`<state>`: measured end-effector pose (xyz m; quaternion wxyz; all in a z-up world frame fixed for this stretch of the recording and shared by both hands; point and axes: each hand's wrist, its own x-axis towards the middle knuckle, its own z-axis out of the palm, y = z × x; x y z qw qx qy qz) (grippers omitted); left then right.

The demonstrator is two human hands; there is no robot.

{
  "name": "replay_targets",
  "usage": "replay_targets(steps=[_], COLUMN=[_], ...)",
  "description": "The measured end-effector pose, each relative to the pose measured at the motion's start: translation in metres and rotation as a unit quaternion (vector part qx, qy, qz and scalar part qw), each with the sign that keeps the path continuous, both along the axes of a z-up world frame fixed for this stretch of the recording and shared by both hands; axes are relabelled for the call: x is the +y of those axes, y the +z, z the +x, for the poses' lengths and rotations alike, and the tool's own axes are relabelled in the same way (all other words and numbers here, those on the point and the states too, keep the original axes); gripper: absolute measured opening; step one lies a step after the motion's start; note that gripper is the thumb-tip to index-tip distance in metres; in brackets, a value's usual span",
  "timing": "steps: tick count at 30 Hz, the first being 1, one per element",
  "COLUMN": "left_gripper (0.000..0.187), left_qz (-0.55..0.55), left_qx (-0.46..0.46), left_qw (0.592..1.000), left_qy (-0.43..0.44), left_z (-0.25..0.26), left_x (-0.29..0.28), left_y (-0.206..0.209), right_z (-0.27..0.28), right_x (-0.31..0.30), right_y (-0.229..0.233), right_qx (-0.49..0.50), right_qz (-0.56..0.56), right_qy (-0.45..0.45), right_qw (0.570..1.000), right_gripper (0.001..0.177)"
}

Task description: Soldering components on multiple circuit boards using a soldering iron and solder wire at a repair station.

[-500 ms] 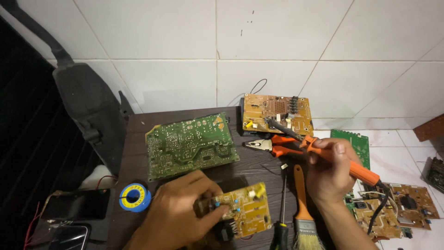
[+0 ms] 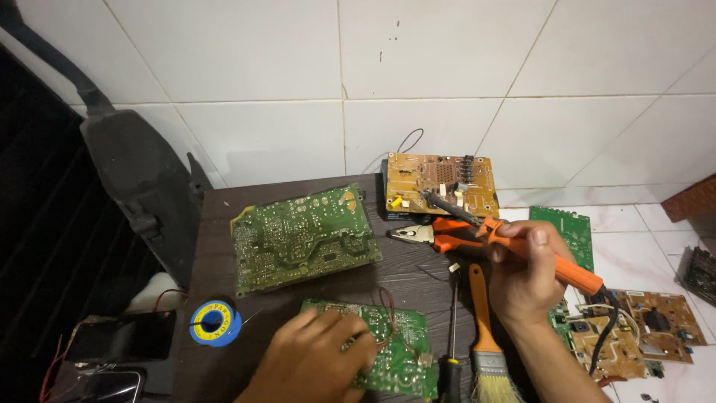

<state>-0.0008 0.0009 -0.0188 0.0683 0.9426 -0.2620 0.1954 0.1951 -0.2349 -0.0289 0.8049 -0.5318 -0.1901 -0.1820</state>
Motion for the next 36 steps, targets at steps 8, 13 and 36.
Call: replay_targets(steps=[8, 13, 36], left_gripper=[0.104, 0.126, 0.023], left_qz=[-0.012, 0.018, -0.002], left_qx=[0.095, 0.158, 0.277], left_qw=[0.994, 0.984, 0.950], left_qy=[0.051, 0.081, 0.142], left_z=[0.006, 0.007, 0.085], left_x=[-0.003, -0.005, -0.033], left_y=[-0.009, -0.017, 0.033], right_z=[-0.001, -0.005, -0.003], right_x=[0.002, 0.004, 0.002], right_y=[0.002, 0.004, 0.005], right_qx=[-0.006, 0.013, 0.010], right_qz=[0.008, 0.014, 0.033], right_qy=[0.000, -0.016, -0.015], right_qw=[1.000, 1.000, 0.999], right_gripper=[0.031, 0.030, 0.030])
